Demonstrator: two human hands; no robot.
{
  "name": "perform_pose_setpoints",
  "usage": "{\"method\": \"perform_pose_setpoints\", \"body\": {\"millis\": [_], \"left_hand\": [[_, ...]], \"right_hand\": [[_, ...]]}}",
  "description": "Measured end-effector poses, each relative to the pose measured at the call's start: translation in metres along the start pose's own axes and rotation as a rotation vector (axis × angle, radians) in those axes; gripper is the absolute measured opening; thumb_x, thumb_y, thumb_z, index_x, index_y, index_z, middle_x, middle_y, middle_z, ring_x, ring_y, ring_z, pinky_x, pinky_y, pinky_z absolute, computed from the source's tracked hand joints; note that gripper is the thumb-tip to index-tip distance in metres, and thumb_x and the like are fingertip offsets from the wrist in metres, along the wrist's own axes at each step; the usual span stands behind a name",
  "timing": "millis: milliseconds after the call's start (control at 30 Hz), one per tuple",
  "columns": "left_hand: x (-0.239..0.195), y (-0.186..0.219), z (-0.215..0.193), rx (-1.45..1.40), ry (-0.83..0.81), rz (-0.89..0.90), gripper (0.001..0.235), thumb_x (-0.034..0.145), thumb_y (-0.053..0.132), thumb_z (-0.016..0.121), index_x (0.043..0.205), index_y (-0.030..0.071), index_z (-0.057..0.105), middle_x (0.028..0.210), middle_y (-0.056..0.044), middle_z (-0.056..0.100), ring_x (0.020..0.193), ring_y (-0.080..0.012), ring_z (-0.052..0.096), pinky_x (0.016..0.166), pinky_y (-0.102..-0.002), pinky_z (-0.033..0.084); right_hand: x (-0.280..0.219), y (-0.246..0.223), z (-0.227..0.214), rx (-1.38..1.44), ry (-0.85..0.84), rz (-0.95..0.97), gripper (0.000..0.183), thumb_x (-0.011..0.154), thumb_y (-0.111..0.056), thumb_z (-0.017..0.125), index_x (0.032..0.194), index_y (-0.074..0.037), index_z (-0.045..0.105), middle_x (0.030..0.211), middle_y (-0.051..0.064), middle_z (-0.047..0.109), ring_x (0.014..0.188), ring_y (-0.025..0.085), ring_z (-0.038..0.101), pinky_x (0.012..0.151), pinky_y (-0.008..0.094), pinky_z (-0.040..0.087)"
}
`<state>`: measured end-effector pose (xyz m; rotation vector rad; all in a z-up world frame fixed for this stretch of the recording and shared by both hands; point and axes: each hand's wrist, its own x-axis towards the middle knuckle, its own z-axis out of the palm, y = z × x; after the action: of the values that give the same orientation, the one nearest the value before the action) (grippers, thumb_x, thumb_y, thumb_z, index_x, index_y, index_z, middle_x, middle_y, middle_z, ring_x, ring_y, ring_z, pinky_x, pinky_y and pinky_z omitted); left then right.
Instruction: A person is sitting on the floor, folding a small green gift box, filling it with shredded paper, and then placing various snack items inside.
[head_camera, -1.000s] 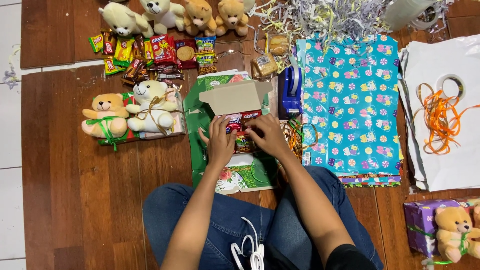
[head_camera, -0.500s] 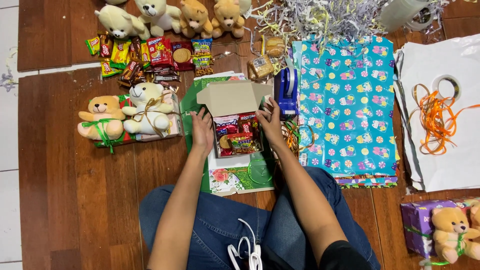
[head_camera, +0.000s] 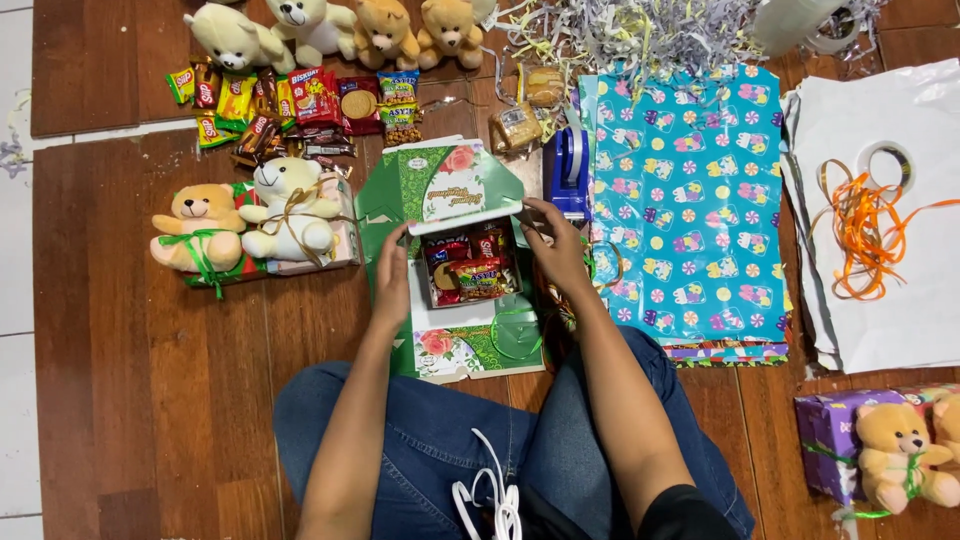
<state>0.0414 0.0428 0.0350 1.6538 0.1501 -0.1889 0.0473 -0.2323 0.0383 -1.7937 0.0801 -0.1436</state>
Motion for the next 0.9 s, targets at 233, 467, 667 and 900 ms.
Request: {"method": "perform_pose_setpoints", "body": {"millis": [233, 467, 667, 900], "left_hand": [[-0.06, 0.034, 0.001, 0.677, -0.132, 0.35, 0.062, 0.098, 0.035, 0.064, 0.148, 0.004, 0.044, 0.147, -0.018, 0.048, 0.147, -0.0406, 0.033, 0.119, -0.06, 0.026], [-0.052, -0.052, 0.006, 0.986, -0.078, 0.585, 0.045, 0.087, 0.027, 0.078, 0.128, 0.016, 0.063, 0.128, -0.005, 0.055, 0.135, -0.0342, 0.05, 0.109, -0.049, 0.045], [-0.053, -0.041, 0.014, 1.104, -0.162, 0.49, 0.064, 0.081, 0.022, 0.08, 0.14, 0.025, 0.055, 0.137, -0.007, 0.048, 0.139, -0.0373, 0.041, 0.092, -0.053, 0.058], [-0.041, -0.047, 0.02, 1.089, -0.065, 0.505, 0.053, 0.087, 0.022, 0.075, 0.137, 0.03, 0.059, 0.144, 0.002, 0.052, 0.14, -0.0354, 0.043, 0.088, -0.053, 0.061]], "right_hand": [[-0.025, -0.014, -0.013, -0.582, -0.256, -0.198, 0.056, 0.087, -0.007, 0.068, 0.139, -0.028, 0.063, 0.12, 0.008, 0.065, 0.116, 0.036, 0.065, 0.102, 0.052, 0.051], [-0.053, -0.041, -0.009, -0.735, -0.461, -0.096, 0.05, 0.086, -0.016, 0.074, 0.134, -0.023, 0.063, 0.146, 0.013, 0.05, 0.127, 0.045, 0.058, 0.104, 0.054, 0.05], [-0.058, -0.043, -0.005, -0.719, -0.516, 0.025, 0.069, 0.082, -0.026, 0.084, 0.142, -0.023, 0.052, 0.155, 0.015, 0.036, 0.128, 0.045, 0.058, 0.106, 0.055, 0.052], [-0.048, -0.001, 0.012, -0.921, -0.385, -0.244, 0.078, 0.072, -0.018, 0.088, 0.141, -0.034, 0.055, 0.135, 0.017, 0.049, 0.127, 0.046, 0.056, 0.102, 0.052, 0.052]]}}
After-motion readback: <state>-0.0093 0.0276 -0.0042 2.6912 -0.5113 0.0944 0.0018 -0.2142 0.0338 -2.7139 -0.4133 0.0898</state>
